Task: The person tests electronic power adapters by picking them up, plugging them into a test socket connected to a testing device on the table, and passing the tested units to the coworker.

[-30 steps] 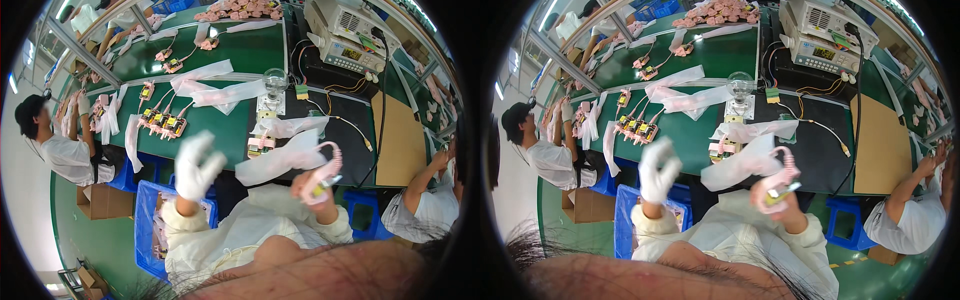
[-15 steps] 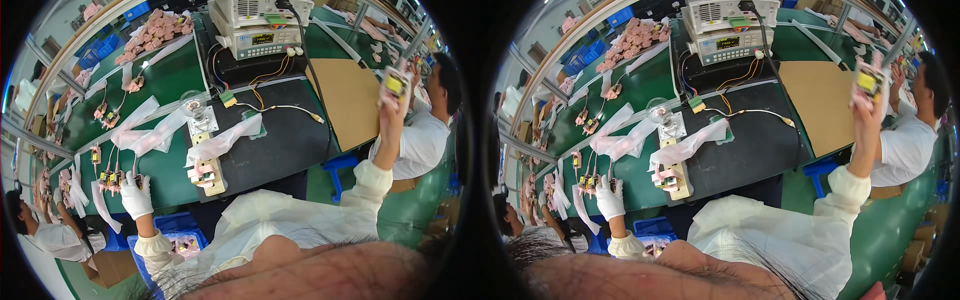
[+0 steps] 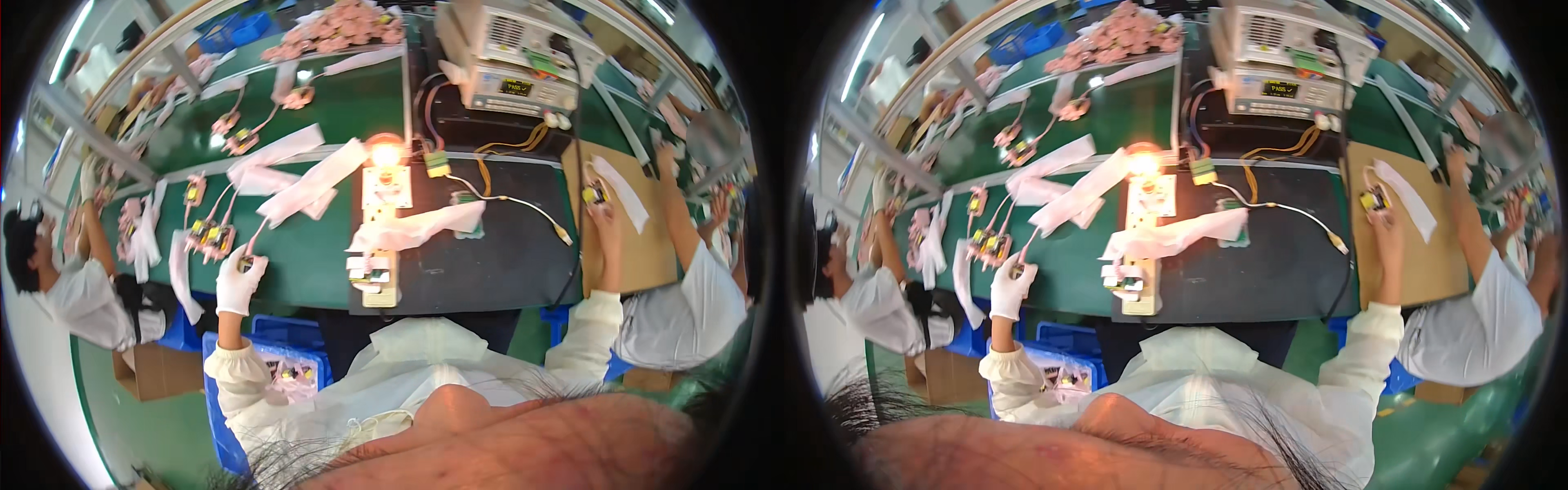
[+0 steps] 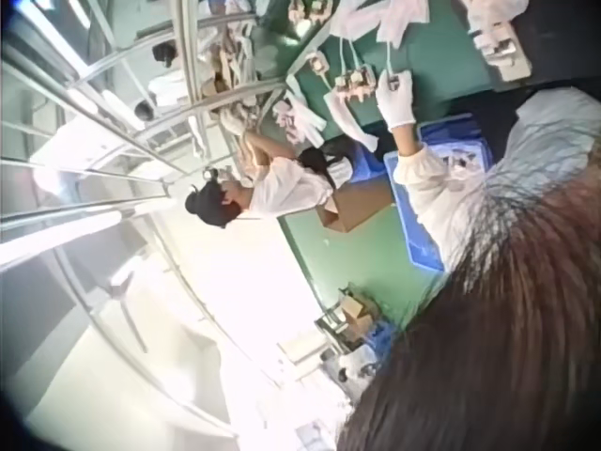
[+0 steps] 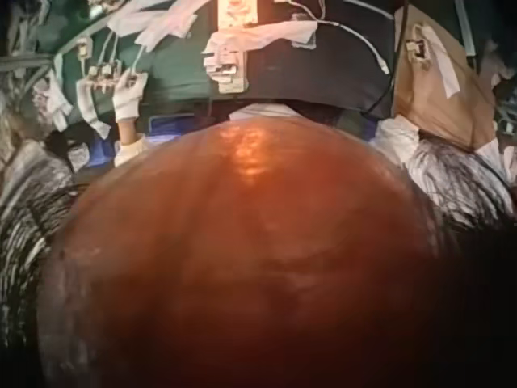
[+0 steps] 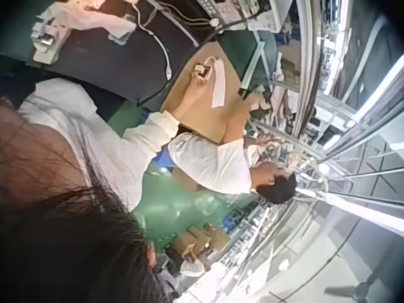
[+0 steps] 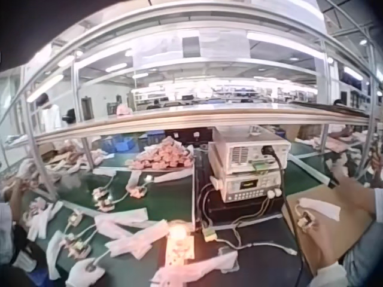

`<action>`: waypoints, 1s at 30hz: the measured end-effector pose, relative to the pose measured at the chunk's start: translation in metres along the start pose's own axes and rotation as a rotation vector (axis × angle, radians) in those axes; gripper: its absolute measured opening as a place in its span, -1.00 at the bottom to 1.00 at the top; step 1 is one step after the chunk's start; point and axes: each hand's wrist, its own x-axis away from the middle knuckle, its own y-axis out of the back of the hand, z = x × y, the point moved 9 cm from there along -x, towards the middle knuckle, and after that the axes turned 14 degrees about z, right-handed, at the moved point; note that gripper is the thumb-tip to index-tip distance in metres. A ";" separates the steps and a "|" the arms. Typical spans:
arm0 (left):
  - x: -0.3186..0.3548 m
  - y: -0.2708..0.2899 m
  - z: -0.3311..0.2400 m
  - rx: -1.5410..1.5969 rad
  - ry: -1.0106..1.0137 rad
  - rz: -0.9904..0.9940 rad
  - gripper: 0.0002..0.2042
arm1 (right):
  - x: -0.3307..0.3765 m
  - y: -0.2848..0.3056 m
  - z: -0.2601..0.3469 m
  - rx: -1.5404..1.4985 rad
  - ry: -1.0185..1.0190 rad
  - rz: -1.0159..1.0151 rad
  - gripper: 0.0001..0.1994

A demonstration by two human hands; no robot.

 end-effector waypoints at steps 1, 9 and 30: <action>0.008 -0.003 0.002 0.291 0.069 0.063 -0.55 | 0.013 0.001 0.020 0.024 0.022 -0.075 -0.56; 0.067 0.000 -0.073 0.828 -0.377 0.185 -0.45 | 0.112 -0.074 0.208 -0.013 0.367 -0.255 -0.79; 0.098 -0.084 -0.193 1.065 -0.671 0.684 -0.15 | 0.262 -0.383 0.264 -0.898 -0.010 1.648 -0.63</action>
